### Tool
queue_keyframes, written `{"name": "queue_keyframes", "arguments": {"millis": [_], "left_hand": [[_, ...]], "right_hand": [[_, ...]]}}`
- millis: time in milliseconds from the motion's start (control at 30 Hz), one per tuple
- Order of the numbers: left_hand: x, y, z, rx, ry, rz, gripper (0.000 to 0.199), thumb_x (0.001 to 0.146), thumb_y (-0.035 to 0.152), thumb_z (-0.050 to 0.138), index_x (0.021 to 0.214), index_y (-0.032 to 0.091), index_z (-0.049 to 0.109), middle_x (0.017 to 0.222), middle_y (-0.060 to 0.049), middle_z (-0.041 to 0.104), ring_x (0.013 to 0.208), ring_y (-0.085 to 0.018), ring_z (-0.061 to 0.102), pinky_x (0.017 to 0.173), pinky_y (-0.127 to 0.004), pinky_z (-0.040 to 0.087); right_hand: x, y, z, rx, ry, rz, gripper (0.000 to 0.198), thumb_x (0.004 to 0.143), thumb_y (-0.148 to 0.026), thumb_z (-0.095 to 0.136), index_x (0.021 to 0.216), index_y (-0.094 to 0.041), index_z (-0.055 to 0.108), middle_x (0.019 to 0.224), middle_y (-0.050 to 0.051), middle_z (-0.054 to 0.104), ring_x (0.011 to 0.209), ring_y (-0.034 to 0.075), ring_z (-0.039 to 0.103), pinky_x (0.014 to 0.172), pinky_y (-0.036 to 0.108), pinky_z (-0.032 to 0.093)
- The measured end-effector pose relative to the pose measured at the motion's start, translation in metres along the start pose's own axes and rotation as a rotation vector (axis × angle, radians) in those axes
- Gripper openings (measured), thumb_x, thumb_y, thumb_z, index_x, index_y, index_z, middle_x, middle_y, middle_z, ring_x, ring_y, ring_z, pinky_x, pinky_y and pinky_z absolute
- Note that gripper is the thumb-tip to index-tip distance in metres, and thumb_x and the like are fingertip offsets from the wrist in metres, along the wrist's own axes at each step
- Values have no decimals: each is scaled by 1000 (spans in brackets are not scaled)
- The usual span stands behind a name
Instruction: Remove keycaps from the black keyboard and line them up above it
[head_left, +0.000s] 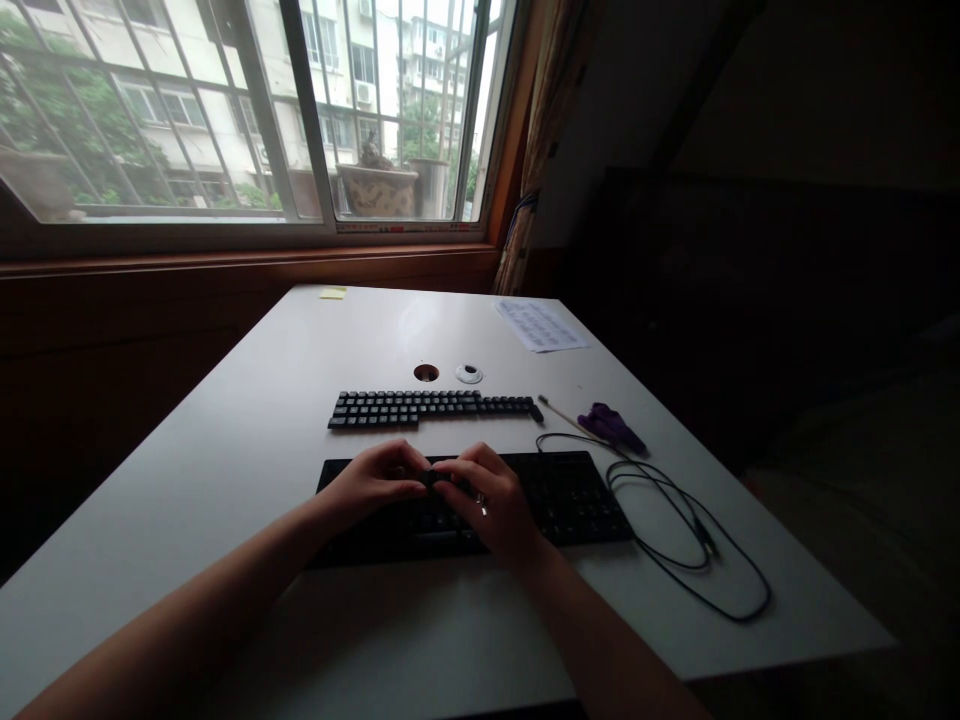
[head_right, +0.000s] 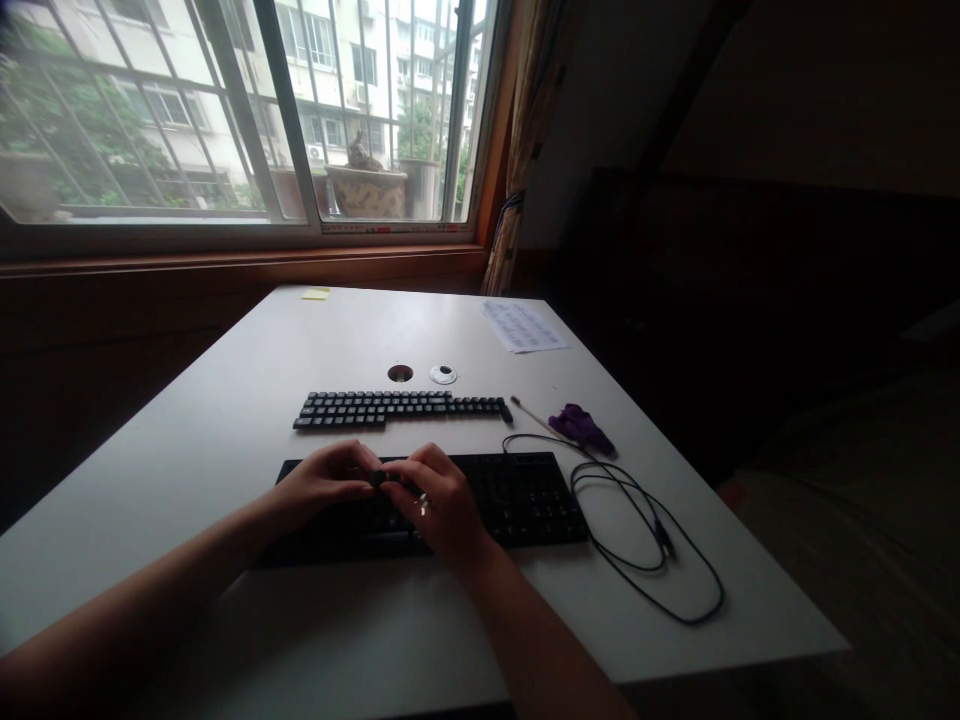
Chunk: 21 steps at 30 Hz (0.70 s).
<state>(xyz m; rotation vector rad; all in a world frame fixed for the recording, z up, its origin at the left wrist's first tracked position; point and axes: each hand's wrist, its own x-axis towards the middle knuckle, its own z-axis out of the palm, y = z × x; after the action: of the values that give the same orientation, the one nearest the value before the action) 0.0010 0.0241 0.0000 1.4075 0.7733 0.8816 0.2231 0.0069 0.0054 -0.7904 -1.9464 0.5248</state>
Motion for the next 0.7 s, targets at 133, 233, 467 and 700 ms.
{"name": "queue_keyframes", "arguments": {"millis": [133, 233, 467, 700], "left_hand": [[0, 4, 1, 49, -13, -8, 24, 78, 29, 77, 96, 17, 67, 95, -5, 69, 89, -18, 63, 79, -28, 50], [1, 9, 2, 113, -25, -6, 25, 81, 33, 74, 100, 18, 69, 98, -6, 69, 94, -20, 63, 84, -31, 50], [3, 23, -12, 165, 191, 11, 27, 88, 39, 62, 104, 19, 69, 105, -8, 69, 88, -19, 62, 76, -29, 50], [-7, 28, -104, 259, 899, 334, 17, 84, 31, 60, 91, 17, 66, 80, -3, 66, 66, -13, 54, 60, -23, 44]], "right_hand": [[1, -2, -2, 7, -16, 16, 20, 90, -24, 64, 109, -24, 70, 86, 2, 55, 78, 15, 57, 69, 28, 49], [2, -3, -4, 12, -18, 34, 18, 89, -23, 65, 107, -24, 69, 86, 2, 55, 76, 14, 56, 68, 27, 48], [18, 4, -15, -65, -9, 49, 16, 89, -23, 63, 104, -22, 68, 84, 1, 54, 75, 13, 55, 67, 26, 46], [65, 37, -22, -362, -240, 120, 12, 84, -25, 67, 94, -21, 72, 84, 0, 58, 69, 12, 55, 72, 25, 45]]}}
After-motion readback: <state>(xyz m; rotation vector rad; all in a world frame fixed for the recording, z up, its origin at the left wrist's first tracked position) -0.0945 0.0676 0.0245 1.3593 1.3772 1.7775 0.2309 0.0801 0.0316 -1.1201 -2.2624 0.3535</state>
